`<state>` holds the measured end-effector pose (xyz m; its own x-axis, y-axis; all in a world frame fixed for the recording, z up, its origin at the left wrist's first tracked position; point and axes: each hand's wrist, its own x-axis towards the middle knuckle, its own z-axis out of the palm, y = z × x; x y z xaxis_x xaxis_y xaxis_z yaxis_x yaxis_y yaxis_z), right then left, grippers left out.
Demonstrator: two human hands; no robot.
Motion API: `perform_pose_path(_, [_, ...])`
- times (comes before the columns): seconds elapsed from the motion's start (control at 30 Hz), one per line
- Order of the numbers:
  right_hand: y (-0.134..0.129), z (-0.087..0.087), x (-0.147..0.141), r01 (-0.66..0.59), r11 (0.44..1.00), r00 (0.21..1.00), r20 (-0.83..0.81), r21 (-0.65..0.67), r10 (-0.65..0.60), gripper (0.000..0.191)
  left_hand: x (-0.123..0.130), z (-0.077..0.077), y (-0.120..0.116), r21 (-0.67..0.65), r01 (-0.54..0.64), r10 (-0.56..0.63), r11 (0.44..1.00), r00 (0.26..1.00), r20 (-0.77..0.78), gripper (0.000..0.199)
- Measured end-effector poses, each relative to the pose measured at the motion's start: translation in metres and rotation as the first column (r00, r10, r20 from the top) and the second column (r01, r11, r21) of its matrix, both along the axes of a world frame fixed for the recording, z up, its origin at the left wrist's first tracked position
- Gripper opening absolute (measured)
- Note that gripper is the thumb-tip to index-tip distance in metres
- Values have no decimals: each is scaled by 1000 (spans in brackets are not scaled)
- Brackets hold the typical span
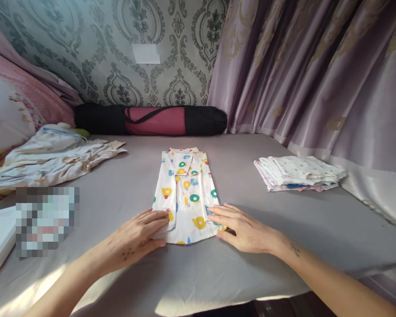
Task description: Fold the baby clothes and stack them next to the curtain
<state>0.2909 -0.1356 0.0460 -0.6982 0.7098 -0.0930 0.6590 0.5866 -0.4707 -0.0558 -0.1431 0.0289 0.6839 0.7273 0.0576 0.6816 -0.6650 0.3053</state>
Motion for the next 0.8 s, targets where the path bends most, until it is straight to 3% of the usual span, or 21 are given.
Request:
perform_pose_path(0.2, [26, 3, -41, -111, 982, 993, -31, 154, 117, 50, 20, 15, 15, -39, -29, 32, 999, 996, 82, 34])
perform_pose_path(0.4, [36, -21, -72, -179, 983, 984, -18, 38, 180, 59, 14, 1, 19, -57, 1, 6, 998, 994, 113, 36])
perform_pose_path(0.5, [40, -16, -68, -178, 980, 982, -84, -92, 170, 58, 6, -3, 15, -85, -15, 20, 996, 998, 67, 46])
perform_pose_path(0.6, [41, -4, -54, -89, 978, 981, -186, -187, 53, 57, 2, 0, 8, -116, -48, 53, 992, 998, 39, 47])
perform_pose_path(0.7, [32, 2, -32, 11, 994, 986, -162, -106, -29, 55, -2, 4, 2, -109, -55, 57, 993, 998, 14, 44])
perform_pose_path(0.8, [17, 4, -11, 36, 999, 996, -83, 2, -35, 52, -6, 5, -1, -68, -24, 25, 997, 1000, 14, 38])
